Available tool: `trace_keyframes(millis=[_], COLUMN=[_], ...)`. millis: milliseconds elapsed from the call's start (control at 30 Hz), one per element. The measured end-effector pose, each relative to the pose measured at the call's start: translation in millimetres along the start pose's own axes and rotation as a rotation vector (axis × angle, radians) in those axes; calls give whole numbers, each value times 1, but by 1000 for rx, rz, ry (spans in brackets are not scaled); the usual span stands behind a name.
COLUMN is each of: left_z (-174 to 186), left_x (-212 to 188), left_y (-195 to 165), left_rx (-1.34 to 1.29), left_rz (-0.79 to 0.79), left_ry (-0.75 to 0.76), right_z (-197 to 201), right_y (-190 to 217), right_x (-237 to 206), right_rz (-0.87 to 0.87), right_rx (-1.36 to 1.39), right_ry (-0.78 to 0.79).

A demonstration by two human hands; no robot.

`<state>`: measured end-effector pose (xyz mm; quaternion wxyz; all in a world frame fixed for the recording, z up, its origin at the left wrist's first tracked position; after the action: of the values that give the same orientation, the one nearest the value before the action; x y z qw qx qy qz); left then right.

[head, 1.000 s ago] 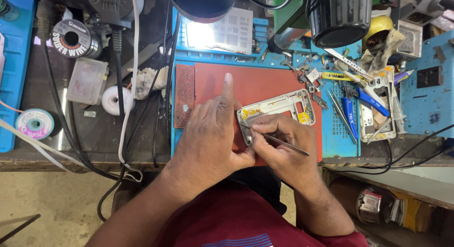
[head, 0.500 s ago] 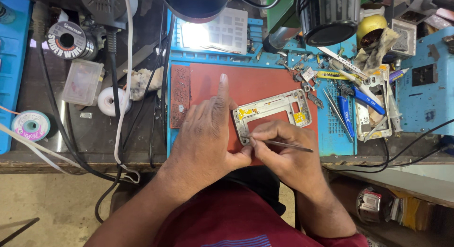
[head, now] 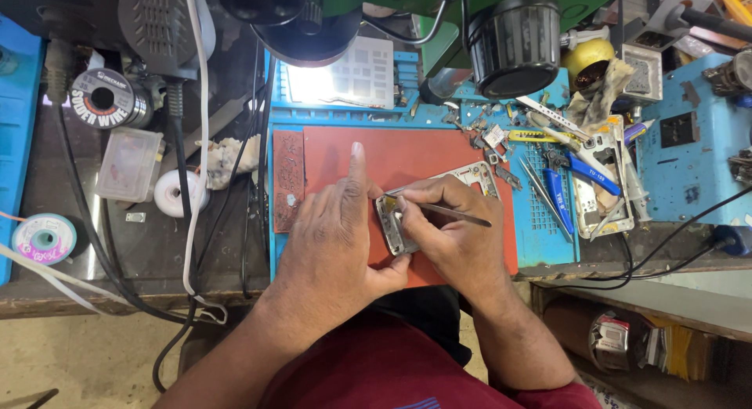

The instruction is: The person works on a disassembled mobile phone frame, using tweezers and a small screwdriver to remove and reposition small internal components. The person also uses a yellow utility knife to scrape adhesive residue from the frame.

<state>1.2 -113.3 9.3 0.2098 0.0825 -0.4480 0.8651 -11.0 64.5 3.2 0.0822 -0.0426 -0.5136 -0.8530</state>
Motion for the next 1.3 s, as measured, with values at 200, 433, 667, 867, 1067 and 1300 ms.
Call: trace_keyframes(millis=[200, 433, 667, 867, 1067, 1300], left_z=[-1, 5, 5, 3, 2, 5], left_x=[3, 1, 1, 2, 3, -13], left_y=[-1, -3, -3, -3, -7, -21], left_rx=[4, -6, 5, 16, 35, 127], left_rz=[39, 33, 42, 67, 37, 20], left_ry=[36, 9, 12, 43, 17, -52], right_z=[10, 19, 40, 59, 73, 73], right_y=[3, 0, -19, -33, -42, -40], right_x=[-2, -3, -1, 4, 5, -25], right_rz=[-73, 23, -25, -89, -132, -59], right_rx=[-102, -271, -168, -115, -135, 150], right_ry=[-123, -266, -325, -391, -420, -335])
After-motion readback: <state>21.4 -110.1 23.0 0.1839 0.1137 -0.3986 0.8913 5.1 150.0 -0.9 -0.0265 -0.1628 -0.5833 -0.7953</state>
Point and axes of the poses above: each hand's wrist, its own x-axis towards the middle knuckle, its own z-axis out of the back of the hand, y = z × x, the point moved 2 cm from there along x, towards the middle knuckle, and after that the axes turned 3 degrees about -x, right-handed, at the moved point
